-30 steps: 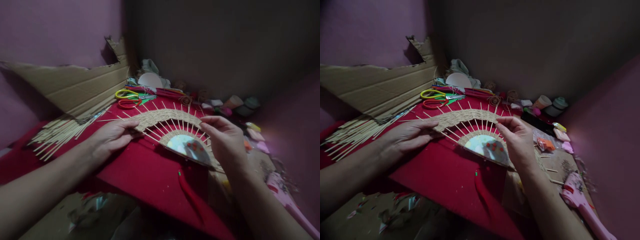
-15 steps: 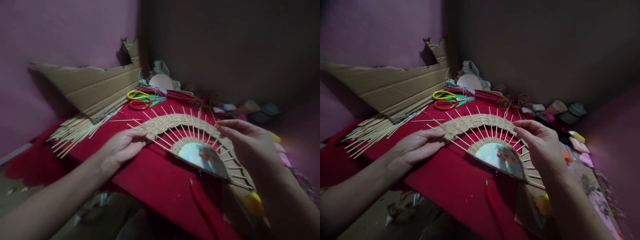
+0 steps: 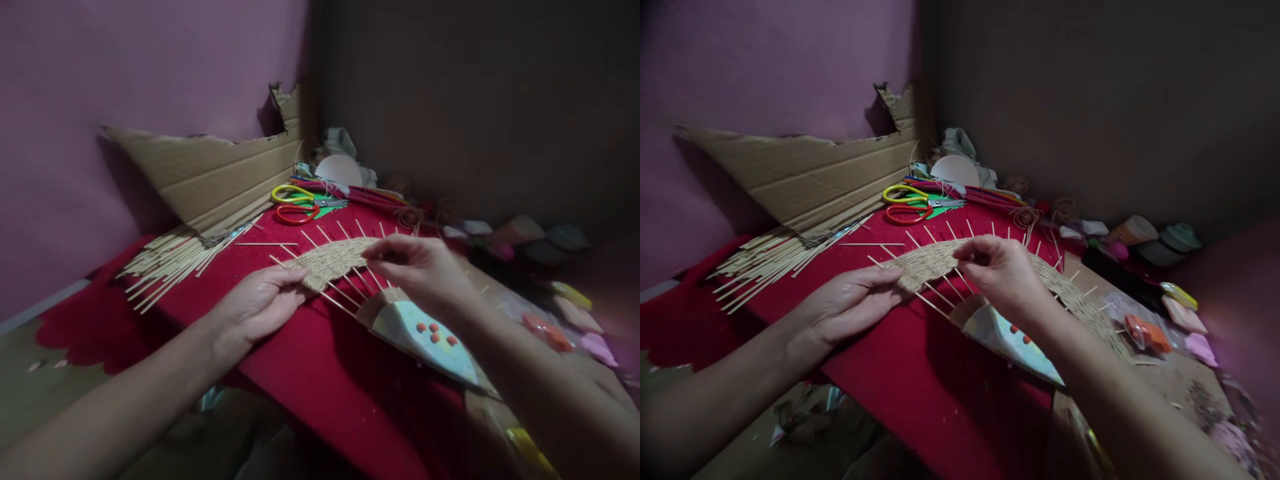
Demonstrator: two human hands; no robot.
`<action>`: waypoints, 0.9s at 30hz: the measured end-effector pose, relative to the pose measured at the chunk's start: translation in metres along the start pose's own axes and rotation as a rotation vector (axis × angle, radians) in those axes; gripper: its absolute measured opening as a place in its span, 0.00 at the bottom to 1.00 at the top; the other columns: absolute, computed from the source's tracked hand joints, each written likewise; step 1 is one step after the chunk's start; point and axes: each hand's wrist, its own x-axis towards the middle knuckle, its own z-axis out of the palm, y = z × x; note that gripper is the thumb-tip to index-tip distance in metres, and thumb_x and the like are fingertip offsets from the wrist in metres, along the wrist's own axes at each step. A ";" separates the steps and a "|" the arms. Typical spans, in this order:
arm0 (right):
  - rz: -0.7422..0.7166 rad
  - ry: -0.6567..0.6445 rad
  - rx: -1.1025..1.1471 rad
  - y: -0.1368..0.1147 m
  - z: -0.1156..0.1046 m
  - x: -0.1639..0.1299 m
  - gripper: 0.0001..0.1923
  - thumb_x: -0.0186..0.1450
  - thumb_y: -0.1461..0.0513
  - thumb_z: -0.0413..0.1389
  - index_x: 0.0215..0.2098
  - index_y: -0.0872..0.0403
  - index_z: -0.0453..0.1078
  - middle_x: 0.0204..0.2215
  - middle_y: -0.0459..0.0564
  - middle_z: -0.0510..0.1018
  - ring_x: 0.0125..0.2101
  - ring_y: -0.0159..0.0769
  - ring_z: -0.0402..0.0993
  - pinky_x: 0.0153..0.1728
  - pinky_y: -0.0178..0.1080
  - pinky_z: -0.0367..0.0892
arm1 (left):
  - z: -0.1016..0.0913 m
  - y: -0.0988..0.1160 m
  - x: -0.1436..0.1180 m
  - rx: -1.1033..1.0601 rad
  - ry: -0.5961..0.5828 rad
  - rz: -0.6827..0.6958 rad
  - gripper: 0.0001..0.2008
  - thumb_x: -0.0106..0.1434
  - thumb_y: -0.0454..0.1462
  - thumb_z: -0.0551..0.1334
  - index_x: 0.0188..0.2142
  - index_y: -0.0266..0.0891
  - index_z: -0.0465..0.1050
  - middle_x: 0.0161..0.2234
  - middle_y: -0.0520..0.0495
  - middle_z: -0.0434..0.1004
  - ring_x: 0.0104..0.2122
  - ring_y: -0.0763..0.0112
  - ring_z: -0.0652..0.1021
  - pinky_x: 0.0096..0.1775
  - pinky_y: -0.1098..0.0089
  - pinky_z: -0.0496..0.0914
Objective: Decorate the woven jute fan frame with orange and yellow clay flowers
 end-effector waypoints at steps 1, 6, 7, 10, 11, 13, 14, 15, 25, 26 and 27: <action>-0.012 -0.047 0.017 -0.001 0.010 0.005 0.03 0.52 0.66 0.60 0.26 0.53 0.74 0.23 0.45 0.77 0.26 0.31 0.73 0.29 0.37 0.69 | 0.000 0.000 -0.001 -0.002 -0.003 0.001 0.24 0.58 0.21 0.52 0.54 0.25 0.65 0.45 0.32 0.76 0.45 0.61 0.77 0.52 0.63 0.69; -0.086 -0.199 -0.147 -0.005 0.042 0.018 0.05 0.55 0.69 0.57 0.28 0.55 0.72 0.23 0.45 0.76 0.25 0.30 0.71 0.29 0.36 0.68 | -0.001 -0.002 -0.004 -0.003 -0.052 0.014 0.21 0.58 0.21 0.52 0.49 0.29 0.71 0.43 0.36 0.78 0.44 0.63 0.77 0.50 0.64 0.69; -0.112 -0.206 -0.212 -0.006 0.045 0.019 0.05 0.56 0.70 0.56 0.29 0.55 0.72 0.23 0.46 0.76 0.25 0.31 0.71 0.29 0.36 0.67 | -0.002 -0.003 -0.004 -0.002 -0.075 0.021 0.20 0.58 0.21 0.52 0.48 0.29 0.72 0.41 0.37 0.78 0.43 0.63 0.77 0.50 0.63 0.69; -0.206 -0.207 -0.371 -0.007 0.048 0.019 0.06 0.57 0.70 0.56 0.28 0.55 0.73 0.25 0.47 0.77 0.27 0.31 0.72 0.31 0.36 0.67 | -0.006 -0.003 -0.002 0.004 -0.134 0.024 0.17 0.58 0.22 0.52 0.42 0.29 0.75 0.38 0.38 0.78 0.41 0.63 0.77 0.49 0.62 0.68; -0.233 -0.203 -0.404 -0.006 0.048 0.019 0.06 0.57 0.70 0.56 0.29 0.55 0.73 0.26 0.47 0.77 0.28 0.32 0.72 0.31 0.36 0.67 | -0.008 -0.003 -0.002 0.009 -0.140 0.023 0.15 0.58 0.22 0.53 0.39 0.29 0.76 0.36 0.38 0.78 0.40 0.64 0.77 0.48 0.62 0.68; -0.263 -0.179 -0.432 -0.004 0.048 0.019 0.06 0.58 0.70 0.57 0.29 0.55 0.74 0.27 0.48 0.76 0.28 0.32 0.72 0.32 0.37 0.67 | -0.010 -0.003 -0.001 0.019 -0.137 0.023 0.13 0.58 0.22 0.53 0.34 0.29 0.76 0.34 0.39 0.78 0.37 0.65 0.77 0.47 0.63 0.68; -0.267 -0.166 -0.433 -0.002 0.049 0.020 0.06 0.58 0.70 0.57 0.29 0.55 0.74 0.27 0.48 0.76 0.28 0.32 0.72 0.32 0.37 0.67 | -0.010 -0.003 -0.001 0.022 -0.135 0.024 0.13 0.58 0.22 0.53 0.32 0.30 0.76 0.33 0.40 0.77 0.36 0.66 0.76 0.47 0.63 0.68; -0.272 -0.156 -0.431 0.000 0.049 0.020 0.06 0.58 0.70 0.57 0.30 0.54 0.74 0.28 0.47 0.76 0.28 0.32 0.72 0.31 0.36 0.67 | -0.010 -0.003 -0.001 0.021 -0.133 0.026 0.13 0.58 0.22 0.53 0.31 0.30 0.76 0.33 0.40 0.77 0.35 0.67 0.76 0.46 0.63 0.68; -0.449 -0.183 -0.600 0.006 0.054 0.015 0.10 0.62 0.68 0.53 0.32 0.55 0.76 0.29 0.50 0.73 0.28 0.32 0.69 0.31 0.36 0.65 | -0.009 -0.003 -0.003 -0.034 -0.150 0.017 0.14 0.56 0.21 0.54 0.36 0.29 0.76 0.37 0.38 0.77 0.41 0.62 0.76 0.49 0.61 0.67; -0.466 -0.195 -0.614 0.007 0.054 0.013 0.11 0.63 0.68 0.51 0.32 0.55 0.76 0.29 0.51 0.73 0.28 0.32 0.68 0.31 0.36 0.65 | -0.009 -0.003 -0.003 -0.035 -0.150 0.017 0.14 0.56 0.21 0.54 0.36 0.29 0.76 0.37 0.38 0.77 0.41 0.62 0.76 0.49 0.61 0.67; -0.488 -0.207 -0.630 0.008 0.054 0.012 0.12 0.63 0.68 0.50 0.32 0.55 0.76 0.30 0.51 0.73 0.29 0.32 0.68 0.31 0.36 0.65 | -0.010 -0.003 -0.003 -0.035 -0.152 0.018 0.13 0.56 0.22 0.54 0.35 0.29 0.76 0.37 0.38 0.77 0.42 0.62 0.76 0.49 0.61 0.67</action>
